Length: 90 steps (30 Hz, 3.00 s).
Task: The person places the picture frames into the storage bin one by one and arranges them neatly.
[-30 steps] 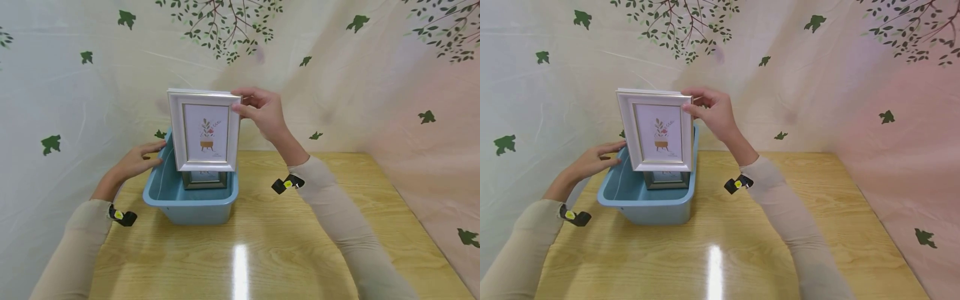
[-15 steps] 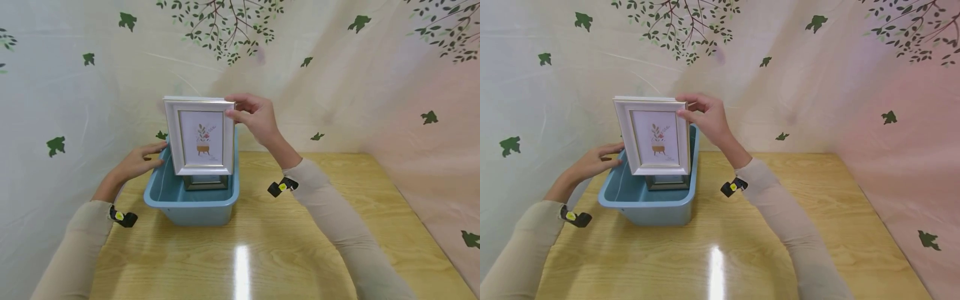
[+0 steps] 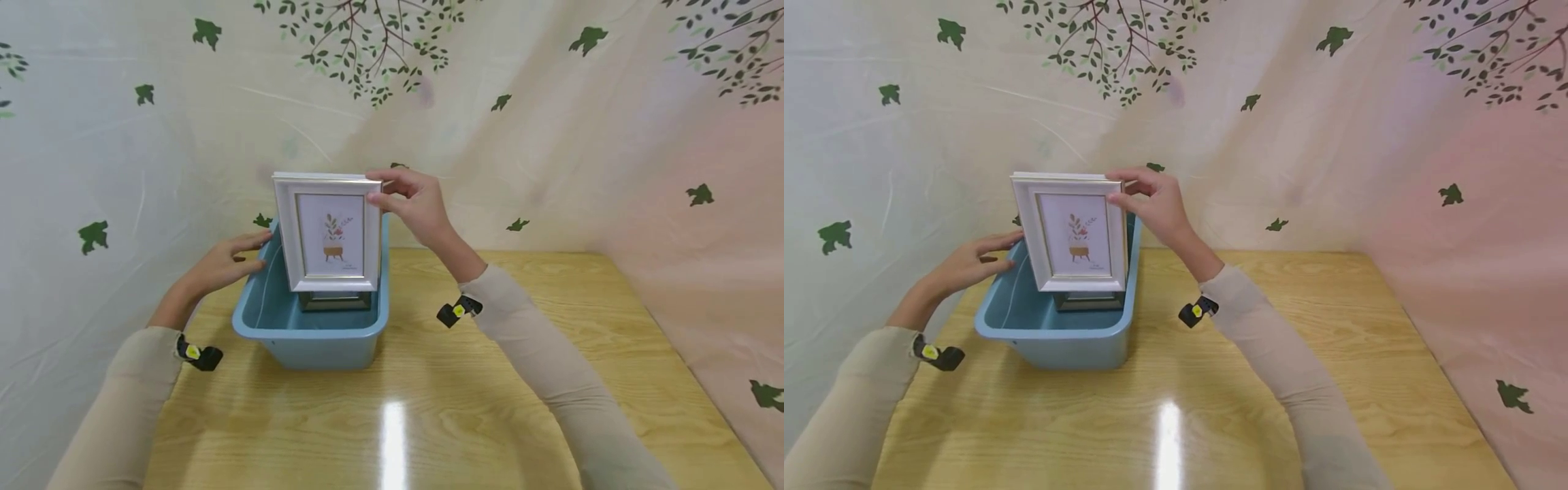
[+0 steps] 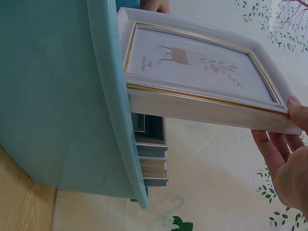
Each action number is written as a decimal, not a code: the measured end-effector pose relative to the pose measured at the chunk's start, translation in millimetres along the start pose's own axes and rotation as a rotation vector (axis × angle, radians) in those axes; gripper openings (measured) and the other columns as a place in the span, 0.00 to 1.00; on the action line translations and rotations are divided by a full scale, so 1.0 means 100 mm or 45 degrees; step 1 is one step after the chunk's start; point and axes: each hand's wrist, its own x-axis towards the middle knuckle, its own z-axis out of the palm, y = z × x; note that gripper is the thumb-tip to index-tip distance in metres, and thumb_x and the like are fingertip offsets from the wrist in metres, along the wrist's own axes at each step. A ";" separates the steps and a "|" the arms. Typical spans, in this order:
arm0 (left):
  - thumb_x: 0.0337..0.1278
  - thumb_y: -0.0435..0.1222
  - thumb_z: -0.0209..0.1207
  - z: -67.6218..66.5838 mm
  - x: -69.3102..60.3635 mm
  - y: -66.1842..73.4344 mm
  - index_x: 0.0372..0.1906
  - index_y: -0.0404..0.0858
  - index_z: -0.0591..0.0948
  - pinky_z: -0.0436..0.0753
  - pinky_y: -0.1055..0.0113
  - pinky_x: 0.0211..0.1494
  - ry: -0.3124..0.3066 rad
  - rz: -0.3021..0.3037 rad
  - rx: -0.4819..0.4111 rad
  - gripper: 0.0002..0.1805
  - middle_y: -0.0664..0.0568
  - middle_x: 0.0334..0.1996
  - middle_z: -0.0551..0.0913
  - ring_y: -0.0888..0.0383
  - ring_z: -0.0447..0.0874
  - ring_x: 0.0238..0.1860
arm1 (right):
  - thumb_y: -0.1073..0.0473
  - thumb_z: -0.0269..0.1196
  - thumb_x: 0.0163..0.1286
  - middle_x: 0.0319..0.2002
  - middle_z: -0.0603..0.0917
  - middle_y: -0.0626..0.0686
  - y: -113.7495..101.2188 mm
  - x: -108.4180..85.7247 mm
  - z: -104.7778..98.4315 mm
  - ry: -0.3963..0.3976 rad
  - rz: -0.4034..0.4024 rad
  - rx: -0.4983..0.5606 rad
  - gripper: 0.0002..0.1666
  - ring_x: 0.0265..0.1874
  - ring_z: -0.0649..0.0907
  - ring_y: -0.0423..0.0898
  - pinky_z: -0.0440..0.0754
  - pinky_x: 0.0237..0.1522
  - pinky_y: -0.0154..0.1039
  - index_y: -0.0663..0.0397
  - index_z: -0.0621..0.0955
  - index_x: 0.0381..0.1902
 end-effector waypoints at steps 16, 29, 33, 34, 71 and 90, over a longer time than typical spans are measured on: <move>0.71 0.40 0.56 0.00 0.00 -0.01 0.80 0.41 0.60 0.63 0.24 0.69 -0.014 -0.027 0.019 0.37 0.36 0.79 0.59 0.30 0.61 0.75 | 0.69 0.71 0.63 0.46 0.89 0.62 0.09 -0.05 0.10 -0.062 -0.001 -0.119 0.16 0.36 0.88 0.45 0.85 0.36 0.34 0.65 0.87 0.50; 0.72 0.41 0.57 -0.03 -0.02 0.01 0.80 0.39 0.60 0.63 0.23 0.68 -0.014 -0.018 0.021 0.37 0.35 0.79 0.58 0.29 0.61 0.75 | 0.68 0.71 0.64 0.49 0.89 0.62 0.28 -0.11 0.02 -0.112 0.103 -0.135 0.16 0.40 0.88 0.52 0.87 0.43 0.36 0.64 0.86 0.51; 0.71 0.41 0.57 -0.03 -0.03 0.02 0.80 0.40 0.60 0.63 0.23 0.68 -0.010 -0.027 0.031 0.37 0.35 0.79 0.58 0.29 0.61 0.75 | 0.68 0.73 0.62 0.48 0.89 0.63 0.39 -0.12 0.00 -0.127 0.144 -0.131 0.17 0.41 0.88 0.58 0.87 0.44 0.35 0.65 0.87 0.50; 0.72 0.42 0.57 -0.03 -0.02 0.02 0.80 0.40 0.60 0.63 0.23 0.68 -0.008 -0.030 0.033 0.37 0.36 0.79 0.58 0.29 0.60 0.75 | 0.68 0.73 0.62 0.49 0.89 0.63 0.41 -0.13 -0.01 -0.134 0.152 -0.137 0.17 0.41 0.88 0.58 0.87 0.44 0.35 0.65 0.87 0.49; 0.71 0.41 0.58 0.01 0.01 -0.01 0.80 0.41 0.61 0.64 0.24 0.69 -0.003 -0.028 0.026 0.37 0.37 0.80 0.57 0.30 0.59 0.76 | 0.66 0.73 0.62 0.48 0.88 0.60 0.71 -0.32 0.00 -0.209 0.303 -0.181 0.16 0.44 0.88 0.51 0.87 0.49 0.40 0.63 0.87 0.49; 0.70 0.41 0.59 -0.04 0.02 0.01 0.80 0.42 0.61 0.62 0.24 0.70 0.024 -0.036 0.021 0.37 0.37 0.80 0.57 0.30 0.60 0.75 | 0.65 0.73 0.63 0.48 0.89 0.58 0.68 -0.31 0.05 -0.260 0.298 -0.278 0.15 0.44 0.87 0.49 0.88 0.49 0.41 0.60 0.87 0.49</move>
